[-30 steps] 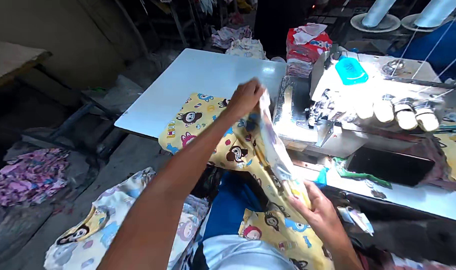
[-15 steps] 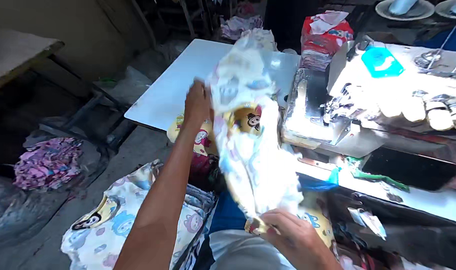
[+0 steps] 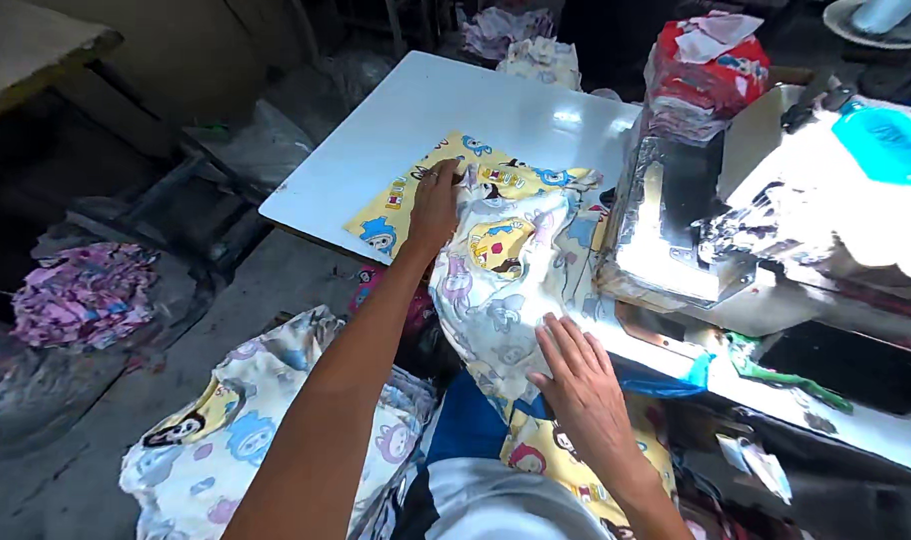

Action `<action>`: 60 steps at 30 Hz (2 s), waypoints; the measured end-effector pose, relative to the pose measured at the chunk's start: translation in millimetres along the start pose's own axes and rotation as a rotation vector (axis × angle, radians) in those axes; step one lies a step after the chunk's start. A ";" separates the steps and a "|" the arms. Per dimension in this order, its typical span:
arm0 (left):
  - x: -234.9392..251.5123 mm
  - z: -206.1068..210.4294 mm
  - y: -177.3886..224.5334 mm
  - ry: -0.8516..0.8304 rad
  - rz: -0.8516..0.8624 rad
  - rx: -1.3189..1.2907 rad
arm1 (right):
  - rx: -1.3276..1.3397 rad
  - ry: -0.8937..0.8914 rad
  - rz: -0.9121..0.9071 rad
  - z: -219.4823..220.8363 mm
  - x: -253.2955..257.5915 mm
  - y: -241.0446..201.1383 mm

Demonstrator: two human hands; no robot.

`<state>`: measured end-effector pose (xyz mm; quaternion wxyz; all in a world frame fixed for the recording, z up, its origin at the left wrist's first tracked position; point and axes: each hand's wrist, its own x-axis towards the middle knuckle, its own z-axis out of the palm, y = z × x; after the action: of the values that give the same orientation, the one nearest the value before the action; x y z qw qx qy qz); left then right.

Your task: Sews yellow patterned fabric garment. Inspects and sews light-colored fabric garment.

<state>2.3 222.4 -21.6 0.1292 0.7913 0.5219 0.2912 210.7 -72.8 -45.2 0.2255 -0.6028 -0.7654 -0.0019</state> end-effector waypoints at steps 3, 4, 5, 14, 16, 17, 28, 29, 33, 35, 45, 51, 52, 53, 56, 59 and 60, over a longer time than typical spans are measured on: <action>-16.1 -22.0 8.2 0.203 0.080 -0.157 | 0.189 0.010 0.010 -22.6 -4.7 6.8; -23.6 -30.2 12.5 0.235 0.117 -0.189 | 0.239 0.020 0.021 -27.8 -2.9 11.8; -32.3 -39.4 18.3 0.236 0.157 -0.212 | 0.265 0.037 0.025 -32.1 1.3 17.2; -99.4 -53.3 14.1 -0.024 0.310 -0.160 | 0.140 0.090 0.058 -31.6 98.7 12.2; -103.5 -53.1 10.3 -0.042 0.265 -0.136 | 0.070 -0.023 0.133 -24.0 119.2 6.8; -105.0 -53.2 9.0 -0.058 0.244 -0.125 | 0.042 -0.091 0.185 -19.4 126.9 5.0; -104.0 -49.3 12.5 -0.091 0.066 -0.100 | 0.251 0.223 0.053 -76.0 122.6 8.5; -103.8 -50.7 15.7 -0.070 0.071 -0.105 | 0.195 0.266 0.023 -88.7 118.5 8.8; -104.5 -78.5 39.8 0.090 0.135 -0.175 | 0.007 0.384 -0.030 -132.3 99.7 11.9; -106.7 -92.2 55.9 0.140 0.191 -0.223 | -0.028 0.428 -0.040 -145.0 91.8 12.1; -121.7 -33.5 87.0 -0.039 0.461 -0.322 | -0.020 0.368 0.105 -128.3 15.0 14.1; -115.1 -5.2 86.7 -0.231 0.454 -0.225 | 0.025 0.376 0.187 -107.5 -19.1 35.3; -114.0 -2.4 87.3 -0.258 0.435 -0.188 | 0.027 0.385 0.186 -107.3 -19.1 36.4; -113.0 0.1 88.3 -0.276 0.413 -0.152 | 0.030 0.391 0.185 -107.8 -18.4 37.1; -110.3 3.3 93.6 -0.278 0.348 -0.094 | 0.027 0.396 0.200 -110.4 -13.4 38.6; -107.8 -1.4 93.6 -0.205 0.311 -0.174 | 0.013 0.416 0.197 -112.1 -8.3 39.6; -107.7 -7.0 94.5 -0.166 0.288 -0.223 | 0.022 0.421 0.193 -112.6 -8.0 39.9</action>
<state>38.3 84.8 -3.1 0.2158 0.8597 0.3554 0.2965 287.5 -100.2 42.4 0.3858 -0.6572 -0.6401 -0.0977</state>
